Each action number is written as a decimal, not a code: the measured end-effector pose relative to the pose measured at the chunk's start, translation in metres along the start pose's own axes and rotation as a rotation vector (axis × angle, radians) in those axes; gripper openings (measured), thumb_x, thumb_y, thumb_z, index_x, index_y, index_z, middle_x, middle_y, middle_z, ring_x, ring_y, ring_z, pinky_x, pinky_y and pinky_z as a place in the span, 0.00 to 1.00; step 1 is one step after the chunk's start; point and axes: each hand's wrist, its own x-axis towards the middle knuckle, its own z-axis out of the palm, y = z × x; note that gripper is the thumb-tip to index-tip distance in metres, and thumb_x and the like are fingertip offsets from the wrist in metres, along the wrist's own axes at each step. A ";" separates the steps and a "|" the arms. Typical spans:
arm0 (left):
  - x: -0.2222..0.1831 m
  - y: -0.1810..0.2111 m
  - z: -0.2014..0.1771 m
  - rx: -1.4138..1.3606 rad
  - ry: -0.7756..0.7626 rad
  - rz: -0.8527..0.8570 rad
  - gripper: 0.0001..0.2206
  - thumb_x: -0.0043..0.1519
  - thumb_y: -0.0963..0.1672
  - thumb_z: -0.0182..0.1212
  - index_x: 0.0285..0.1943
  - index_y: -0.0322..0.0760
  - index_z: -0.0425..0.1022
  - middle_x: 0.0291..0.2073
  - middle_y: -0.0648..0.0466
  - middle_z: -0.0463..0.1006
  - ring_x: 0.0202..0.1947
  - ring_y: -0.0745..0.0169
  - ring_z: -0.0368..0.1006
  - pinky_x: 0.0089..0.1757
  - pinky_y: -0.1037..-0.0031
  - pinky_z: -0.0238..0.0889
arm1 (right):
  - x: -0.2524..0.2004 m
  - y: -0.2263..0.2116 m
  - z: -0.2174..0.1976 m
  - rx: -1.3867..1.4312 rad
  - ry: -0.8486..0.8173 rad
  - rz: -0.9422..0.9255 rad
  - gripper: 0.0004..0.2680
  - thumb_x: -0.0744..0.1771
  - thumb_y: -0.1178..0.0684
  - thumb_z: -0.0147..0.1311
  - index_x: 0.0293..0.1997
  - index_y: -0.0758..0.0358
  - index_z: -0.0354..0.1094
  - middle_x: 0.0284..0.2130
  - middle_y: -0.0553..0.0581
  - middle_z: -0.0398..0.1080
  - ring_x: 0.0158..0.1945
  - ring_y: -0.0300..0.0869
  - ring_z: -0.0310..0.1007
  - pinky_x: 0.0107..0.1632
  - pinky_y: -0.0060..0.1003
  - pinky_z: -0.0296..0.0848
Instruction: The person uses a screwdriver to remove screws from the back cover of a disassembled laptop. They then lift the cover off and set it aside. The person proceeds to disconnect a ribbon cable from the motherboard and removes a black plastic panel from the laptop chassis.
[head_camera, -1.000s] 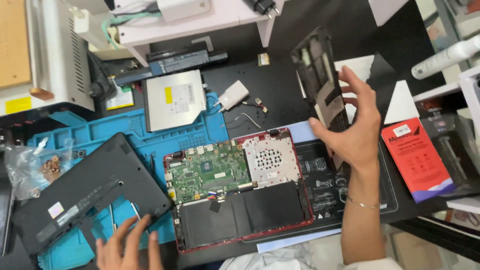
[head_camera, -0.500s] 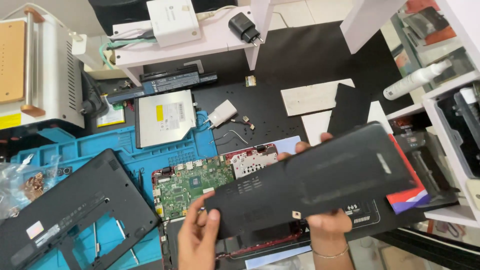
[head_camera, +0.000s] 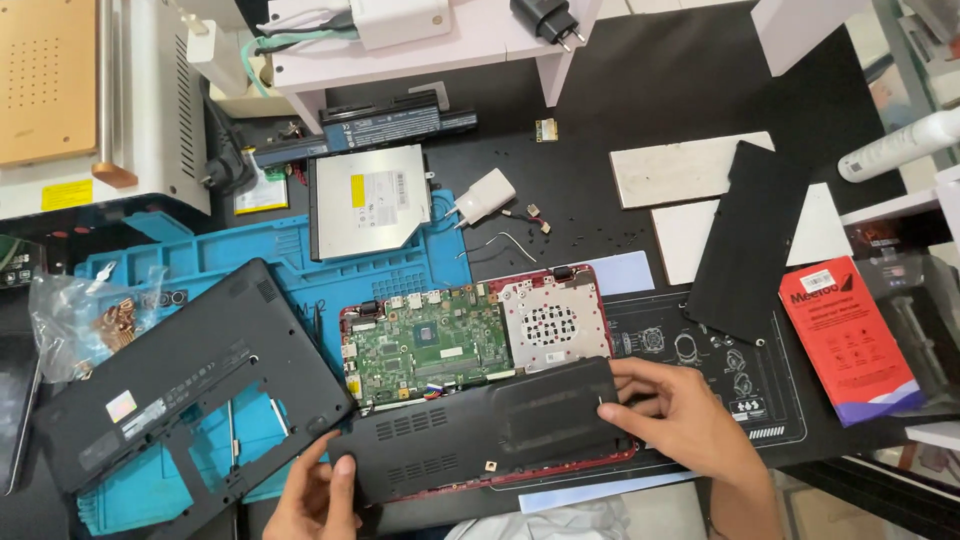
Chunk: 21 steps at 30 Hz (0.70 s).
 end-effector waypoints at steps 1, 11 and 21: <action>-0.003 0.003 0.004 0.088 0.083 -0.011 0.20 0.60 0.43 0.66 0.62 0.37 0.77 0.22 0.52 0.76 0.17 0.65 0.70 0.22 0.72 0.63 | -0.003 -0.002 0.001 -0.109 0.059 0.037 0.16 0.60 0.62 0.67 0.51 0.77 0.73 0.33 0.59 0.77 0.33 0.36 0.74 0.32 0.30 0.78; -0.025 0.059 0.018 0.467 0.230 0.297 0.20 0.55 0.44 0.74 0.54 0.31 0.80 0.23 0.49 0.78 0.19 0.65 0.75 0.26 0.73 0.68 | -0.014 -0.019 0.007 -0.328 0.223 0.147 0.12 0.59 0.56 0.69 0.41 0.70 0.76 0.29 0.56 0.78 0.34 0.33 0.78 0.34 0.31 0.84; -0.011 0.040 0.014 0.499 0.225 0.229 0.19 0.56 0.46 0.74 0.52 0.29 0.80 0.18 0.47 0.75 0.17 0.65 0.72 0.24 0.73 0.65 | -0.012 -0.037 0.014 -0.346 0.253 0.202 0.12 0.59 0.55 0.70 0.40 0.68 0.75 0.26 0.55 0.76 0.31 0.34 0.76 0.33 0.33 0.83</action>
